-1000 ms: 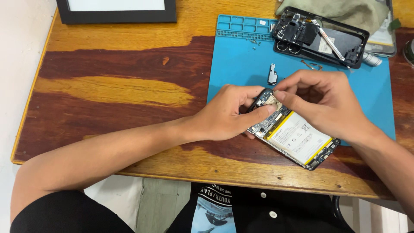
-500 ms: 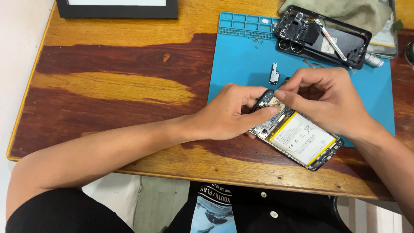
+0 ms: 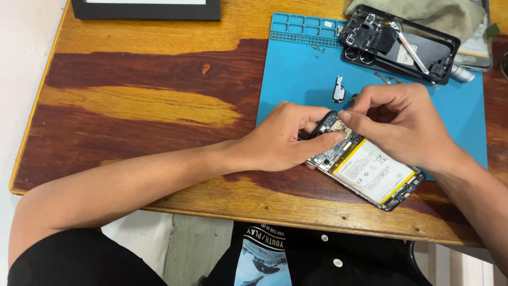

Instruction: The person cleans the internal components of a disassembled smartphone using a brush and then reattaches the back cover. The person uses a brush to clean the motherboard and battery area, then aligns and presses the back cover onto the phone chassis.

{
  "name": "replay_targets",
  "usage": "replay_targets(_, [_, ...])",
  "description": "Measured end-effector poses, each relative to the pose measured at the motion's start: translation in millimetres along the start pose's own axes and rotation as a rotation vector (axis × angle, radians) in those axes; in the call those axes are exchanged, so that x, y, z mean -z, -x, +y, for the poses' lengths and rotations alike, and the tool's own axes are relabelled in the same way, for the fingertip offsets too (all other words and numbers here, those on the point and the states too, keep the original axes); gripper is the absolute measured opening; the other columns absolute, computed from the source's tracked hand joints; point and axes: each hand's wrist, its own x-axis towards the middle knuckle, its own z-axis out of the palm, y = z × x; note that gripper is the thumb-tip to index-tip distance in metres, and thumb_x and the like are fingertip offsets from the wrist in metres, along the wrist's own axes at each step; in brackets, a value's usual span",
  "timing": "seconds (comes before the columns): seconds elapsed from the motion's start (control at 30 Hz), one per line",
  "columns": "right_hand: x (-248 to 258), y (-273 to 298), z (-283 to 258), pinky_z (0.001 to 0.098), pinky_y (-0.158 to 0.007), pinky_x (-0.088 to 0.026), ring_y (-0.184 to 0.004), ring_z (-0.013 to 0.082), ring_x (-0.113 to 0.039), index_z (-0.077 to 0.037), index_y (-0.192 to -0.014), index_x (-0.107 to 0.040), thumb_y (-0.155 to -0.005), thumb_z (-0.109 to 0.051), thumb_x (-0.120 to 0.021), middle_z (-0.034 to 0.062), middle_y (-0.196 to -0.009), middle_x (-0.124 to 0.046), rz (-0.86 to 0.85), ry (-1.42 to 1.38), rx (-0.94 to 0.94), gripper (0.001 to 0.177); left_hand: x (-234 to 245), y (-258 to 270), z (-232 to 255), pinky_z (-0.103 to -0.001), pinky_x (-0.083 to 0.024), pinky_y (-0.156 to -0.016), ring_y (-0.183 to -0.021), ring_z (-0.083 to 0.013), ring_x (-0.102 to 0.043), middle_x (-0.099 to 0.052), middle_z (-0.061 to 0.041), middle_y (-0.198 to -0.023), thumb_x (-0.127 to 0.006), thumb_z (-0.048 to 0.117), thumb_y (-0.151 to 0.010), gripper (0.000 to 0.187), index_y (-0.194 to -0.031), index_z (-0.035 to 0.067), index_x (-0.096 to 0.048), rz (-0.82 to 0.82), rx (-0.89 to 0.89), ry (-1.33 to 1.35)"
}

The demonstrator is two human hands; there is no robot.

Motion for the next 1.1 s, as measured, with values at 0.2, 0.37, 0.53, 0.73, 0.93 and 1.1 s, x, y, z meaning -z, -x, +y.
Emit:
replay_targets(0.2, [-3.1, -2.9, 2.7, 0.0198, -0.050, -0.042, -0.062, 0.0001, -0.055, 0.000, -0.079, -0.070, -0.098, -0.010, -0.073, 0.0000, -0.070, -0.067, 0.022, 0.021, -0.019, 0.021, 1.6, 0.0, -1.6, -0.023, -0.055, -0.063, -0.082, -0.0009, -0.065, -0.078, -0.007, -0.091, -0.062, 0.016, -0.106, 0.026, -0.117, -0.006, -0.069, -0.014, -0.032, 0.049])
replay_targets(0.37, [-0.7, -5.1, 0.8, 0.0206, -0.051, -0.044, -0.063, 0.0004, -0.057, 0.000, -0.086, -0.073, -0.099, -0.013, -0.069, 0.0003, -0.071, -0.068, 0.026, 0.040, -0.026, 0.019, 2.1, -1.2, -4.6, -0.023, -0.055, -0.059, -0.075, -0.0056, -0.066, -0.076, -0.008, -0.090, -0.061, 0.016, -0.106, 0.027, -0.122, -0.006, -0.067, -0.006, 0.039, 0.115])
replay_targets(0.53, [13.2, -6.1, 1.4, 0.0235, -0.063, -0.053, -0.071, 0.0041, -0.063, -0.001, -0.102, -0.077, -0.107, -0.027, -0.052, 0.0035, -0.082, -0.075, 0.005, 0.053, -0.015, 0.036, 6.9, -6.7, -7.4, -0.027, -0.064, -0.061, -0.080, -0.0096, -0.072, -0.075, -0.009, -0.097, -0.060, 0.019, -0.104, 0.033, -0.128, -0.004, -0.062, 0.031, 0.165, 0.273])
replay_targets(0.73, [44.6, -11.1, 6.2, 0.0279, -0.066, -0.053, -0.074, 0.0090, -0.064, 0.000, -0.108, -0.078, -0.110, -0.034, -0.046, 0.0067, -0.084, -0.075, 0.023, 0.232, 0.001, 0.047, 10.5, -10.7, -10.8, -0.034, -0.067, -0.068, -0.091, -0.0157, -0.073, -0.073, -0.013, -0.109, -0.059, 0.017, -0.105, 0.032, -0.130, -0.003, -0.060, 0.176, 0.090, 0.412])
replay_targets(0.93, [50.5, -17.1, 8.3, 0.0300, -0.050, -0.049, -0.063, 0.0149, -0.065, -0.002, -0.114, -0.065, -0.102, -0.019, -0.063, 0.0097, -0.087, -0.071, 0.105, -0.220, -0.136, 0.021, 24.1, -18.2, -15.0, -0.040, -0.067, -0.075, -0.096, -0.0206, -0.075, -0.072, -0.015, -0.112, -0.057, 0.018, -0.105, 0.027, -0.125, 0.000, -0.056, 0.387, 0.010, 0.562])
replay_targets(1.1, [29.1, -24.4, 10.4, 0.0263, -0.046, -0.051, -0.053, 0.0143, -0.066, -0.005, -0.108, -0.067, -0.100, -0.024, -0.060, 0.0153, -0.086, -0.079, 0.090, -0.261, -0.154, 0.022, 46.4, -25.3, -11.5, -0.039, -0.069, -0.076, -0.099, -0.0201, -0.075, -0.071, -0.014, -0.115, -0.057, 0.017, -0.106, 0.026, -0.125, 0.000, -0.055, 0.383, -0.088, 0.423])
